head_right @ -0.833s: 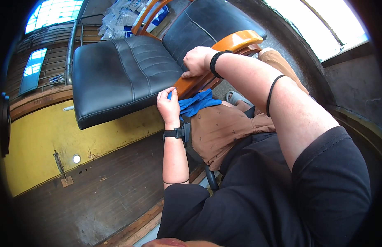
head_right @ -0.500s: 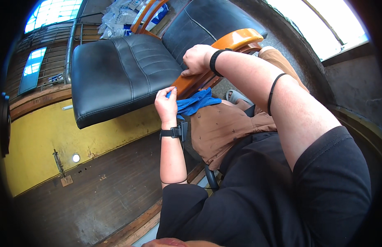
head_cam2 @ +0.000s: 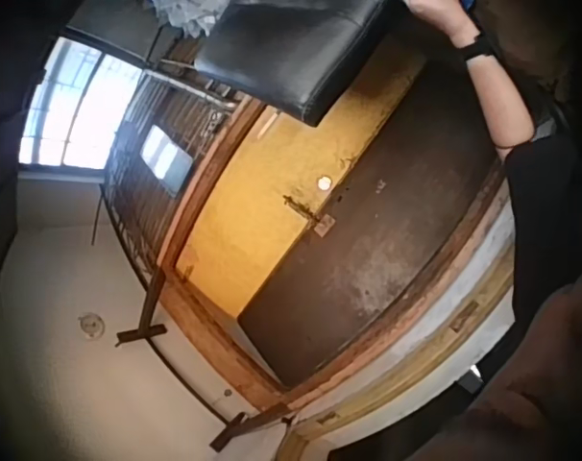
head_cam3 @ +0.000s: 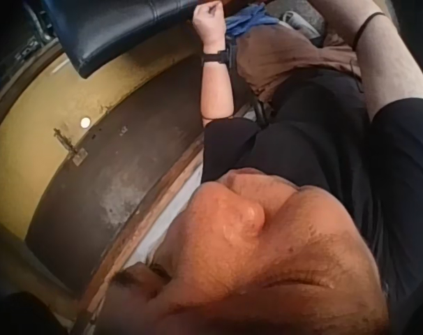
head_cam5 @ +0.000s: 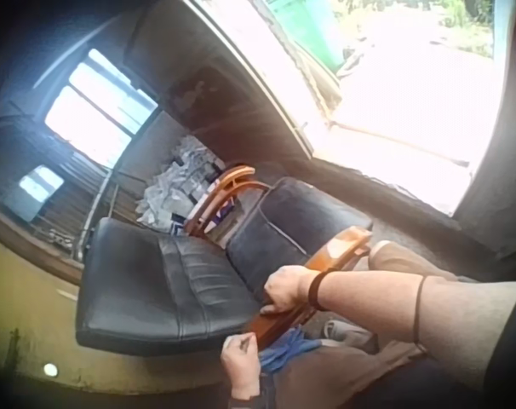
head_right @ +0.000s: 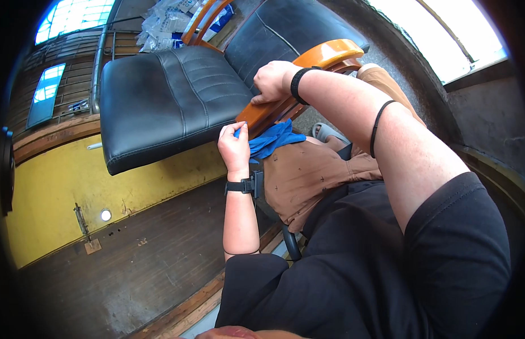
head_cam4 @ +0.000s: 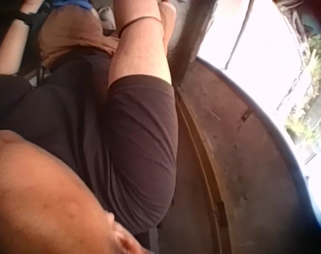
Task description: Wiping down the surfaces and armrests of an office chair using a blue cloth.
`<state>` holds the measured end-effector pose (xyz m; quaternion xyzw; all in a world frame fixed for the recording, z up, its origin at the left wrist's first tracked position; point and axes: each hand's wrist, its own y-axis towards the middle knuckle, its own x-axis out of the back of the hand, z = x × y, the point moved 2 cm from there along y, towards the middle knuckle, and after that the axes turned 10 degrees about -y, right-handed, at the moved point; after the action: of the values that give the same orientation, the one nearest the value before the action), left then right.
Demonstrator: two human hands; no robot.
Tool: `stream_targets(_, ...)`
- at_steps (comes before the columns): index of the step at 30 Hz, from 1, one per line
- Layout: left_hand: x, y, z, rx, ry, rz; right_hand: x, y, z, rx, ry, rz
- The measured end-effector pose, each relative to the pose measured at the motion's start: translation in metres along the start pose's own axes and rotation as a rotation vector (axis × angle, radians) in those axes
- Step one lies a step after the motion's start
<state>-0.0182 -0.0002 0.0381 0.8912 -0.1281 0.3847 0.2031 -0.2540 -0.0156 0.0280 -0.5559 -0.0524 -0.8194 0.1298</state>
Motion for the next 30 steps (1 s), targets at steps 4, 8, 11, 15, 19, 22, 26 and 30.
stream_targets(4,0.003,0.01,0.005,0.058,-0.024,0.025,-0.001,-0.001,0.0,0.0,-0.003,-0.005)
stream_targets(8,0.005,0.021,0.019,0.087,-0.026,0.005,-0.003,0.001,0.002,0.0,0.003,-0.01)
stream_targets(11,0.003,0.018,0.018,0.102,-0.07,-0.001,-0.003,0.001,0.001,0.01,-0.012,-0.013)
stream_targets(15,0.005,0.008,0.007,0.117,-0.069,0.087,-0.002,-0.001,-0.001,0.003,0.006,-0.009)
stream_targets(19,0.005,0.015,0.015,0.203,-0.113,0.106,0.001,-0.002,0.002,0.0,0.004,-0.016)
stream_targets(22,0.002,0.019,0.017,0.141,-0.065,0.032,-0.001,-0.001,0.002,0.004,0.002,-0.026)
stream_targets(26,0.0,0.009,0.016,0.164,-0.054,-0.024,-0.001,0.0,0.002,-0.004,0.009,-0.019)
stream_targets(30,0.0,0.002,0.006,0.077,-0.003,-0.025,-0.003,0.0,-0.001,-0.006,0.007,-0.014)
